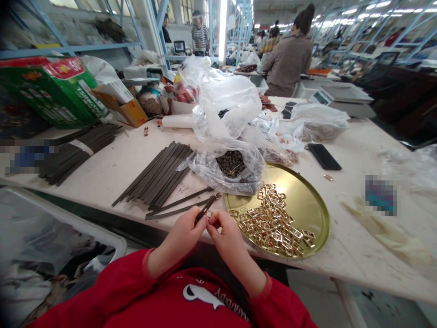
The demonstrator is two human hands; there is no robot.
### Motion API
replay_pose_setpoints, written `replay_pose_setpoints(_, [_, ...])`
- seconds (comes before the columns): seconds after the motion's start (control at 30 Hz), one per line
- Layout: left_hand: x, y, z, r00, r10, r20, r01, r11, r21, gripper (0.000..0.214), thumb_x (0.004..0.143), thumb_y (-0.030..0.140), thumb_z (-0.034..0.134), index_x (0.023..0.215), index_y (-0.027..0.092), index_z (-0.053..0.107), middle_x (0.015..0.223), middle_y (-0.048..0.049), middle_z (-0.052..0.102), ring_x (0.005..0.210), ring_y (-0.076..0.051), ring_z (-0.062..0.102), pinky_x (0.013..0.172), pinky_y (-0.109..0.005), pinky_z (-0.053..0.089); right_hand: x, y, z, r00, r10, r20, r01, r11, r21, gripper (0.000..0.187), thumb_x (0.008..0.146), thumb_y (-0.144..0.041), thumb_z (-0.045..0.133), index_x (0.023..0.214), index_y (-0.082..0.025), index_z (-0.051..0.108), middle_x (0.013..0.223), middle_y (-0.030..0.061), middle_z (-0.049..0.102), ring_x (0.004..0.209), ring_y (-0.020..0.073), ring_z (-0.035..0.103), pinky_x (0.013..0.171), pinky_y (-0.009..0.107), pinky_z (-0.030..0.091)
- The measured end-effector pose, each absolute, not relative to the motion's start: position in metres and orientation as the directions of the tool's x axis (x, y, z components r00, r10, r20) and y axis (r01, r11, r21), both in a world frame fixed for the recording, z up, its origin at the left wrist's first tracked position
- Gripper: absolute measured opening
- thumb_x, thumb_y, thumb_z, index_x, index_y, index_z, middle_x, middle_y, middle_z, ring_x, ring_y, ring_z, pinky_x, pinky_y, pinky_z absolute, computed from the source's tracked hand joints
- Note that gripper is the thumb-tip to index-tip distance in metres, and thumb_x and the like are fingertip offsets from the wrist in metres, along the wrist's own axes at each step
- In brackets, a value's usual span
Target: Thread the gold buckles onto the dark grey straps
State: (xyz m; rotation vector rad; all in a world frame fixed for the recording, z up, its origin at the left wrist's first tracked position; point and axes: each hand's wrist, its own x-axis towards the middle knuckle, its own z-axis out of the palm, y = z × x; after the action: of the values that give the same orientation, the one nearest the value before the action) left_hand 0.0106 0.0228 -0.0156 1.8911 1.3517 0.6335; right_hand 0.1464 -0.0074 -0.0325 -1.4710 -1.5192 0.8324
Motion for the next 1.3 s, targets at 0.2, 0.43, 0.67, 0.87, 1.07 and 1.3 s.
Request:
replay_pose_setpoints(0.2, [0.009,0.027,-0.011,0.374,0.926,-0.041,0.469,-0.151,0.870,0.017,0.084,0.028,0.044,0.074,0.016,0.052,0.072,-0.0005,0.058,0.067,-0.014,0.052,0.061,-0.024,0.037,0.142,-0.011,-0.030,0.180,0.976,0.126,0.353,0.055,-0.934,0.008,0.077,-0.026,0.057,0.080,-0.020,0.053,0.073,0.0002,0.058,0.066,0.0145,0.054,0.065,0.029,0.043])
replay_pose_setpoints(0.43, [0.008,0.026,-0.011,0.408,0.912,-0.049,0.341,-0.102,0.934,0.016,0.084,0.027,0.045,0.077,0.016,0.054,0.074,-0.0006,0.061,0.071,-0.013,0.055,0.067,-0.024,0.041,0.144,-0.008,-0.027,0.116,0.987,-0.113,-0.173,-0.092,-0.981,0.027,0.070,-0.032,0.066,0.091,-0.021,0.053,0.074,-0.0017,0.060,0.066,0.0127,0.058,0.065,0.028,0.047])
replay_pose_setpoints(0.67, [0.006,0.025,-0.011,0.433,0.900,-0.047,0.398,-0.144,0.906,0.020,0.085,0.030,0.043,0.075,0.017,0.054,0.073,-0.0007,0.059,0.070,-0.014,0.054,0.065,-0.024,0.039,0.144,-0.008,-0.027,0.102,0.983,-0.154,-0.207,-0.130,-0.970,0.023,0.069,-0.032,0.068,0.085,-0.020,0.057,0.070,-0.0025,0.060,0.064,0.0113,0.056,0.065,0.027,0.046])
replay_pose_setpoints(0.87, [0.006,0.023,-0.014,0.464,0.885,-0.041,0.518,-0.234,0.823,0.013,0.083,0.023,0.043,0.074,0.018,0.049,0.068,0.0004,0.055,0.063,-0.013,0.049,0.057,-0.023,0.033,0.145,-0.010,-0.040,0.155,0.988,0.013,0.009,0.011,-1.000,0.022,0.075,-0.028,0.061,0.094,-0.021,0.054,0.080,0.0005,0.059,0.072,0.0136,0.055,0.067,0.028,0.044])
replay_pose_setpoints(1.07, [0.006,0.024,-0.013,0.453,0.888,-0.076,0.509,-0.189,0.840,0.014,0.083,0.026,0.043,0.075,0.017,0.051,0.070,-0.0004,0.057,0.065,-0.014,0.049,0.059,-0.024,0.034,0.144,-0.009,-0.038,0.138,0.989,-0.051,-0.094,-0.038,-0.995,0.026,0.072,-0.031,0.062,0.094,-0.021,0.052,0.076,-0.0002,0.059,0.068,0.0137,0.056,0.065,0.028,0.046])
replay_pose_setpoints(1.3, [0.005,0.028,-0.008,0.418,0.904,-0.091,0.490,-0.140,0.861,0.016,0.079,0.030,0.047,0.072,0.016,0.051,0.068,0.0008,0.055,0.064,-0.013,0.048,0.058,-0.023,0.034,0.140,-0.012,-0.033,0.082,0.996,-0.029,-0.002,-0.029,-1.000,0.029,0.072,-0.026,0.062,0.098,-0.020,0.051,0.079,0.0003,0.060,0.068,0.0132,0.057,0.065,0.028,0.046])
